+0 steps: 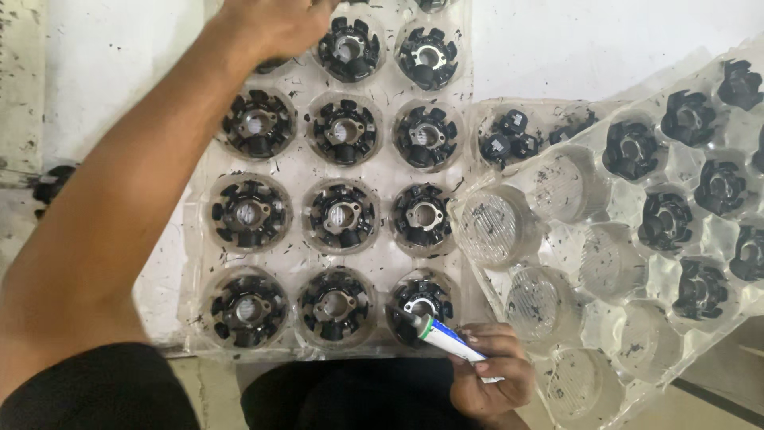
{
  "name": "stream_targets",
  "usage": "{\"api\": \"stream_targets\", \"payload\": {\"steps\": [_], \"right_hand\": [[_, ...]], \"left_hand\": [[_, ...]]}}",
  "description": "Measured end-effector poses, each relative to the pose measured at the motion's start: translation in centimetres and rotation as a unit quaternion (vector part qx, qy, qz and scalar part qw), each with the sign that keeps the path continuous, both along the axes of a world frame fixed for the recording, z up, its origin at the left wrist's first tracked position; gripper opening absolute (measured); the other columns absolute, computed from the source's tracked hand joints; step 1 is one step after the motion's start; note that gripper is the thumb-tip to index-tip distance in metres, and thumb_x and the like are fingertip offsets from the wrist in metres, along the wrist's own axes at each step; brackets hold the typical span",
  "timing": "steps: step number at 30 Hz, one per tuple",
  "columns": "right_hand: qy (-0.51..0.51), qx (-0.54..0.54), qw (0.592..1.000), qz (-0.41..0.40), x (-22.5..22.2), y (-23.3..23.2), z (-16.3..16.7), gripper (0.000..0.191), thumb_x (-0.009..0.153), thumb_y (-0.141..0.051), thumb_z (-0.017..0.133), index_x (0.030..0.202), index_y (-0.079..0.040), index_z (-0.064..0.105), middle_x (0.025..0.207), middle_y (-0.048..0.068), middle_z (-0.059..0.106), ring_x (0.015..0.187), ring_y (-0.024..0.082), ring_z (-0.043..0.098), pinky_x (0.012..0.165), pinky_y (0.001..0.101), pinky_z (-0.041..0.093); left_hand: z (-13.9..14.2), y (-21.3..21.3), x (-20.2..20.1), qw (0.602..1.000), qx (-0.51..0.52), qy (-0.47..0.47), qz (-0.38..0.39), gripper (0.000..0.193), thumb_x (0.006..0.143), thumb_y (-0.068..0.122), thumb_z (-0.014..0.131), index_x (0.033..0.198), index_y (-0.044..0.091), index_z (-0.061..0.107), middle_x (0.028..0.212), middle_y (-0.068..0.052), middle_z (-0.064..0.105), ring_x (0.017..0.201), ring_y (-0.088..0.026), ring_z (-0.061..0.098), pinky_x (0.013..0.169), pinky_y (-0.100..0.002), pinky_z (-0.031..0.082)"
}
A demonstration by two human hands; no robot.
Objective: The person holds a tube of adhesive in one hand and picks up small black mechanical components one at a time, squeezing adhesive onto each part, then places the treated parts into the cavities of a clear plastic tray. The person repeats this cycle across the tray of parts.
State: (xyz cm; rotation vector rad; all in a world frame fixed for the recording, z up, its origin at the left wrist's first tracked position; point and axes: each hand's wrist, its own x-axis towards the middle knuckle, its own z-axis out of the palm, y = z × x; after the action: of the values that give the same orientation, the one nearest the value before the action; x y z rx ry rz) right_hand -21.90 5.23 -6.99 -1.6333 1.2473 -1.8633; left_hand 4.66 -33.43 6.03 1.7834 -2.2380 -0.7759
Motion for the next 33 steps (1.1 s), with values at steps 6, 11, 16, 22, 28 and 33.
{"api": "stream_targets", "payload": {"steps": [6,11,16,22,28,33], "right_hand": [[-0.147,-0.04,0.988,-0.013,0.2,-0.4,-1.1,0.036,0.091,-0.004,0.078,0.105,-0.011,0.046,0.101,0.012,0.067,0.091,0.028,0.072,0.085,0.0403,0.062],[-0.294,0.056,0.952,0.067,0.3,-0.2,-0.5,0.041,0.089,0.004,0.08,0.107,-0.01,0.047,0.106,0.014,0.065,0.106,0.029,0.065,0.1,0.0436,0.056],[-0.291,0.075,0.944,0.14,0.7,0.1,-0.2,0.043,0.086,0.011,0.079,0.105,-0.011,0.048,0.106,0.015,0.068,0.11,0.029,0.063,0.102,0.0453,0.053],[-0.068,0.007,0.996,0.051,1.4,1.4,0.7,0.048,0.075,0.012,0.081,0.099,-0.014,0.049,0.098,0.011,0.07,0.093,0.027,0.068,0.086,0.04,0.056],[0.074,-0.021,0.996,0.047,1.4,1.9,2.4,0.052,0.077,0.008,0.083,0.099,-0.016,0.042,0.095,0.008,0.067,0.092,0.028,0.072,0.084,0.0395,0.062],[0.095,-0.024,0.993,0.073,1.5,1.8,3.0,0.052,0.077,0.01,0.08,0.1,-0.017,0.042,0.097,0.007,0.067,0.094,0.028,0.072,0.082,0.0398,0.065]], "left_hand": [[-2.6,16.1,1.8,0.781,0.107,0.615,-0.001,0.049,0.107,0.037,0.057,0.145,0.007,0.048,0.137,-0.025,0.057,0.123,-0.045,0.061,0.1,-0.065,0.051],[-4.8,28.5,1.7,0.6,0.076,0.795,-0.039,0.064,0.1,0.038,0.077,0.146,0.012,0.042,0.145,-0.021,0.05,0.136,-0.039,0.055,0.119,-0.058,0.047],[-5.1,31.8,-1.1,0.463,0.027,0.883,0.072,0.083,0.087,0.031,0.082,0.156,0.009,0.042,0.158,-0.019,0.042,0.139,-0.035,0.05,0.118,-0.053,0.047],[-6.2,33.3,-3.3,0.518,-0.045,0.852,0.058,0.056,0.098,0.03,0.076,0.14,0.004,0.047,0.147,-0.023,0.046,0.126,-0.033,0.053,0.112,-0.045,0.048],[-6.5,35.1,-4.5,0.636,-0.141,0.754,0.086,0.049,0.109,0.038,0.065,0.13,-0.006,0.057,0.129,-0.029,0.064,0.12,-0.029,0.063,0.11,-0.039,0.05],[-5.5,35.6,-4.0,0.721,-0.212,0.654,0.081,0.044,0.109,0.035,0.062,0.125,-0.005,0.063,0.126,-0.029,0.068,0.119,-0.028,0.068,0.105,-0.034,0.054]]}}
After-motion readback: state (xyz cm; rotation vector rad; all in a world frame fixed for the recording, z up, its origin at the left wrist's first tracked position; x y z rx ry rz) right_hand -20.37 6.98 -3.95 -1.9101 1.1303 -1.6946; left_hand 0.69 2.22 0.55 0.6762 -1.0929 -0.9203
